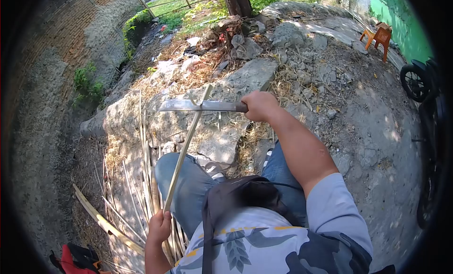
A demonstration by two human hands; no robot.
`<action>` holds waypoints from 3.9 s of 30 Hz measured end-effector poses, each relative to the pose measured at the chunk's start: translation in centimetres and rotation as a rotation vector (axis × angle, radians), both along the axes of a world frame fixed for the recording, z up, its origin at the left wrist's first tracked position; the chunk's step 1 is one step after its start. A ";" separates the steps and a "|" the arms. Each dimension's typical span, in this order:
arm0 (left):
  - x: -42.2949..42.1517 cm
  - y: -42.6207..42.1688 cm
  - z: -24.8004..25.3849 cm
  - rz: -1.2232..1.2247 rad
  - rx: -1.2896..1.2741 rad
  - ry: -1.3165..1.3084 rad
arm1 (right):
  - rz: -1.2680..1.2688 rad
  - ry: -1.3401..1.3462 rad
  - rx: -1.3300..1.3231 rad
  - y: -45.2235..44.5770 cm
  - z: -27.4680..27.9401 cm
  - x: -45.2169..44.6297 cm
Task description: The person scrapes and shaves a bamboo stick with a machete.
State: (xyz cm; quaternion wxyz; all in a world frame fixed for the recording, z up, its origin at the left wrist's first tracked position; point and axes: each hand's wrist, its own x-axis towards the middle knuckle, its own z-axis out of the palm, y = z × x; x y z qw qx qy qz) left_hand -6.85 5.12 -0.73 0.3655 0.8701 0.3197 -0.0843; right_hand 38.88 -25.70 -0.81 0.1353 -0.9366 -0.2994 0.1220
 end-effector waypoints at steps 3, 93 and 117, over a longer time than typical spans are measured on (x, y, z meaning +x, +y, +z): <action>0.2 -0.8 -0.9 -0.030 0.049 -0.092 | -0.022 0.021 0.064 1.2 -0.2 -1.7; 1.5 -1.8 0.5 -0.016 -0.051 -0.083 | 0.071 0.317 0.450 2.4 -2.9 -0.7; 2.9 -1.8 1.7 0.026 -0.089 -0.201 | -0.372 0.420 0.572 -0.7 -3.2 2.7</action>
